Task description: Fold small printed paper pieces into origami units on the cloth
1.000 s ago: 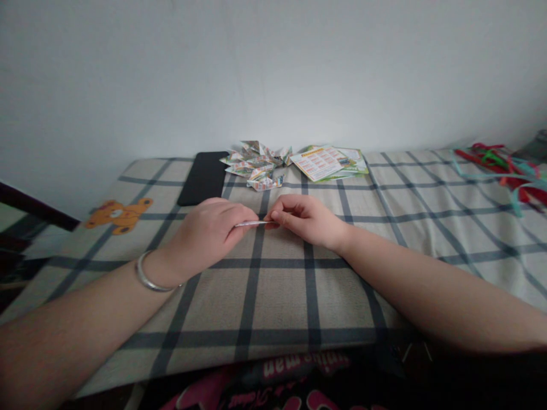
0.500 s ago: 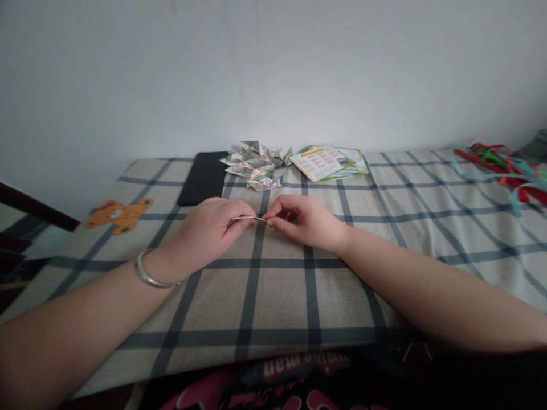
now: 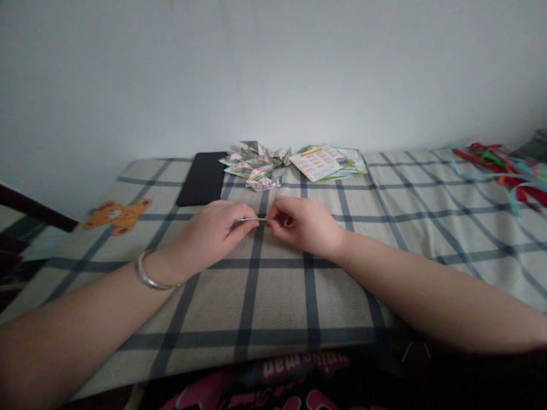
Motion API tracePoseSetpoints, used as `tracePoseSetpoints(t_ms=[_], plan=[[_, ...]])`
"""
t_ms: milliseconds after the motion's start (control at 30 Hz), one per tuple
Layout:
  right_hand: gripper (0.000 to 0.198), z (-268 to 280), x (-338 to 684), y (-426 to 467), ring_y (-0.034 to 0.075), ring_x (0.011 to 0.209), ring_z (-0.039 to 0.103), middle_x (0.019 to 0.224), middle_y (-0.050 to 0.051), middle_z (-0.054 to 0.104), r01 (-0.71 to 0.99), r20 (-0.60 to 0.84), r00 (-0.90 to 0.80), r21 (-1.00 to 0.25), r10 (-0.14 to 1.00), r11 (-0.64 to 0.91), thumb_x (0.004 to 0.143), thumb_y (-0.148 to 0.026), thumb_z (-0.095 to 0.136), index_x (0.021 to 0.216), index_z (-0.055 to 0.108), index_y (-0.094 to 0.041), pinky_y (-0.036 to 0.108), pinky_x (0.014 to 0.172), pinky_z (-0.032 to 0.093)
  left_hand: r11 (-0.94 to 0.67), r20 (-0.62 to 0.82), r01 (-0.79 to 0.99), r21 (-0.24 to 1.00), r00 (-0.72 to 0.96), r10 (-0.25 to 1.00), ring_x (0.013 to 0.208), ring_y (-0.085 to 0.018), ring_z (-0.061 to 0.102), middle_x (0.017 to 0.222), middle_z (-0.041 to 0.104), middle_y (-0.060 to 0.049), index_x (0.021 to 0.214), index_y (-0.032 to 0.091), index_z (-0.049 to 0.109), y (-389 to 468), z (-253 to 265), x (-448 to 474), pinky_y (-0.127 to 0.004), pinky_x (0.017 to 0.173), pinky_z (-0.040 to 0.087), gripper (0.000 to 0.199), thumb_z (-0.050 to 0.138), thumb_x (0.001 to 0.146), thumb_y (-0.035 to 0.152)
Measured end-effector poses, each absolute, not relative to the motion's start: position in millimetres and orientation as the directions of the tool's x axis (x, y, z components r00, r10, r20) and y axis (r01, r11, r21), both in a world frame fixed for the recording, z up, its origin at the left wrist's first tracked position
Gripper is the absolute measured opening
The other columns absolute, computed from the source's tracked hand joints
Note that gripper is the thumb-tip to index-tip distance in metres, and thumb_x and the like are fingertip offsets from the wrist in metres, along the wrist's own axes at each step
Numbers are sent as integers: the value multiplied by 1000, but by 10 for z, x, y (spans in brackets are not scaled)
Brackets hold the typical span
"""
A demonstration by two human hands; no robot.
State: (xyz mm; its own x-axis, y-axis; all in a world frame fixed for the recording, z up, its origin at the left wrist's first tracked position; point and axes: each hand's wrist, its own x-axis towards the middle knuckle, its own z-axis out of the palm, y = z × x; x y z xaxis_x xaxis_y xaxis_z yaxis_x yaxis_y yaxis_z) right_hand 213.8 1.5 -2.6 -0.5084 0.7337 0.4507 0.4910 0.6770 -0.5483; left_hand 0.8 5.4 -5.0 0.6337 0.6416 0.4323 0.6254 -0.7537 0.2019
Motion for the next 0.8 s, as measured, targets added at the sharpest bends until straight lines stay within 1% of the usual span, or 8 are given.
tracePoseSetpoints(t_ms=[67,133,200,267,467,567,700,800], plan=[[3,-37,2137,16,11,58,60,67,0,65,518,454,-500,-526,737,675,77,-15,57,78,59,-18,21,53,43,-756,440,620,209,630,639,78,-17,60,79,65,-1,85,18,60,51,-51,14,-31,73,45,16,51,93,29],[3,-49,2138,21,11,58,59,67,0,65,543,462,-497,-495,735,678,77,-16,57,78,59,-18,22,54,43,-770,466,605,204,631,620,80,-17,61,80,66,-1,85,18,60,51,-56,21,-35,84,47,15,51,93,27],[2,-56,2138,25,11,57,58,66,0,64,570,468,-499,-456,729,683,78,-18,57,79,59,-18,22,53,42,-788,496,586,187,636,591,81,-17,61,81,67,0,87,19,59,55,-62,28,-40,96,44,13,50,94,26],[3,-60,2137,24,11,56,57,65,-1,63,587,478,-507,-418,717,694,78,-18,57,79,59,-18,22,53,41,-799,512,576,175,640,573,82,-16,62,83,68,1,89,19,59,58,-64,33,-42,102,41,11,50,94,26],[3,-76,2126,9,11,59,58,69,0,65,575,507,-561,-329,654,749,80,-18,56,82,59,-18,22,54,41,-820,552,554,148,641,533,83,-16,61,87,68,0,89,19,60,30,-33,47,-38,100,42,8,55,91,25],[3,-84,2126,10,11,60,59,69,0,65,578,521,-579,-280,627,766,81,-19,57,83,59,-18,22,55,40,-812,562,566,142,629,537,86,-17,60,87,68,-1,88,18,60,3,-13,53,-37,98,43,7,55,90,22],[5,-77,2142,13,12,59,57,69,1,65,574,510,-638,-185,578,798,84,-21,56,82,59,-18,23,55,38,-812,565,568,135,629,534,84,-16,61,84,67,0,86,18,60,-22,-1,57,-38,99,42,5,56,88,20],[8,-73,2151,14,13,59,57,69,2,66,577,506,-651,-153,566,802,86,-22,55,83,60,-17,24,54,37,-807,565,577,124,628,536,83,-16,61,83,68,0,86,18,61,-31,1,59,-39,101,40,6,56,88,20]])
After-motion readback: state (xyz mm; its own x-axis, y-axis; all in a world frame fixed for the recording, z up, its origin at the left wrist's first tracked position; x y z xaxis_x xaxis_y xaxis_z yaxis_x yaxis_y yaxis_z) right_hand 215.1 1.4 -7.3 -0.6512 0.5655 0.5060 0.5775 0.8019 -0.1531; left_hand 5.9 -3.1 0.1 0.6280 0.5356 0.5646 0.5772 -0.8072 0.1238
